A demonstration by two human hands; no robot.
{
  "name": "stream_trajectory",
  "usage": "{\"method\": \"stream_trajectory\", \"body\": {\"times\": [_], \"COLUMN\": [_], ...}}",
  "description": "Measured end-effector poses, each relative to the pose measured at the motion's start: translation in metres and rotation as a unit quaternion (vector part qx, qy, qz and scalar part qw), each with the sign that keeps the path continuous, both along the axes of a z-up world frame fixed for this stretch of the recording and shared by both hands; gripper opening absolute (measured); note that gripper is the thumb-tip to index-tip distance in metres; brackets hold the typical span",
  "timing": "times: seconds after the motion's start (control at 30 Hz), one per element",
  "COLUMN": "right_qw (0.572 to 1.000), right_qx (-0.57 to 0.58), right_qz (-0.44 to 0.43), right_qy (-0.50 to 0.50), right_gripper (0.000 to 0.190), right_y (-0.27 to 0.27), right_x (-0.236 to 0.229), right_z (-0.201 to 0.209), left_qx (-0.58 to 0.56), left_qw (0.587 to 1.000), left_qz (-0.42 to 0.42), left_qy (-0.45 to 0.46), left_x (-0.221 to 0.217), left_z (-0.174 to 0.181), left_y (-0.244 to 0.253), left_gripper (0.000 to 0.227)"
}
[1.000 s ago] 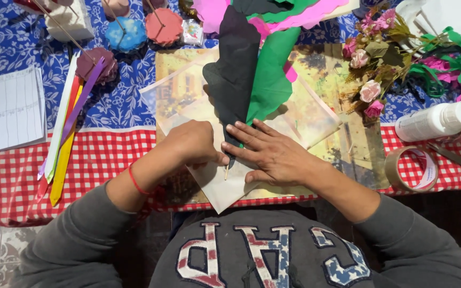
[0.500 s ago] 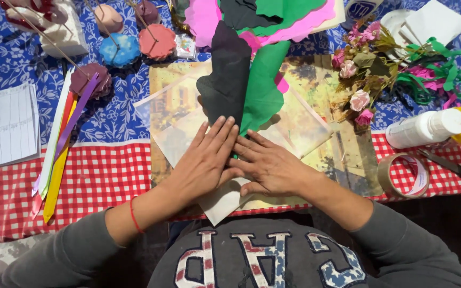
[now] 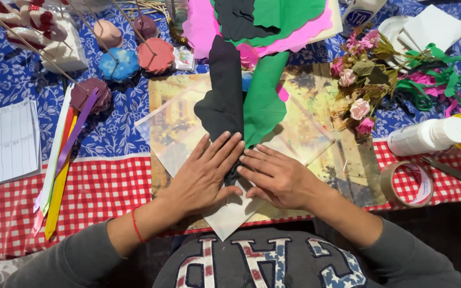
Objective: Assembling an artificial flower bouquet using colorful wrapping paper and tape.
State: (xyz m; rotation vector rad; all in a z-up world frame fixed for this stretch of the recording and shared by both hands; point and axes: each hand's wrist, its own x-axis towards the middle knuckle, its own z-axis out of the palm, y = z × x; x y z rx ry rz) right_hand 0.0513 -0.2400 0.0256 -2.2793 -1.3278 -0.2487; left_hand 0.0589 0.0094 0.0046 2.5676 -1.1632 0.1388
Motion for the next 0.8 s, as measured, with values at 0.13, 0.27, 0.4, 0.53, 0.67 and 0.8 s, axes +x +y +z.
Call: {"method": "stream_trajectory", "body": {"times": [0.13,0.27,0.4,0.53,0.67,0.8], "right_qw": [1.000,0.999,0.998,0.997,0.997,0.987], "right_qx": [-0.005,0.017,0.009,-0.010,0.024,0.076], "right_qz": [-0.009,-0.027,-0.046,-0.061,-0.073,-0.143], "right_qy": [0.011,0.005,0.030,0.043,0.024,0.013], "right_gripper": [0.049,0.046,0.051,0.055,0.048,0.036], "right_y": [-0.001,-0.002,0.005,0.007,-0.007,-0.038], "right_x": [-0.004,-0.006,-0.003,-0.004,-0.018,-0.043], "right_z": [-0.002,-0.007,0.000,-0.001,0.005,0.018], "left_qx": [0.014,0.001,-0.020,-0.034,-0.033,-0.030], "left_qw": [1.000,1.000,0.999,0.998,0.998,0.999], "left_qz": [-0.012,-0.031,-0.033,-0.030,-0.027,-0.029], "left_qy": [-0.013,0.006,0.029,0.046,0.042,0.024], "left_x": [0.000,0.003,0.005,0.007,0.007,0.008], "left_z": [0.002,-0.002,-0.004,-0.003,0.000,0.006], "left_y": [0.001,0.002,0.003,0.005,0.005,0.006], "left_gripper": [0.094,0.092,0.088,0.088,0.090,0.092]}}
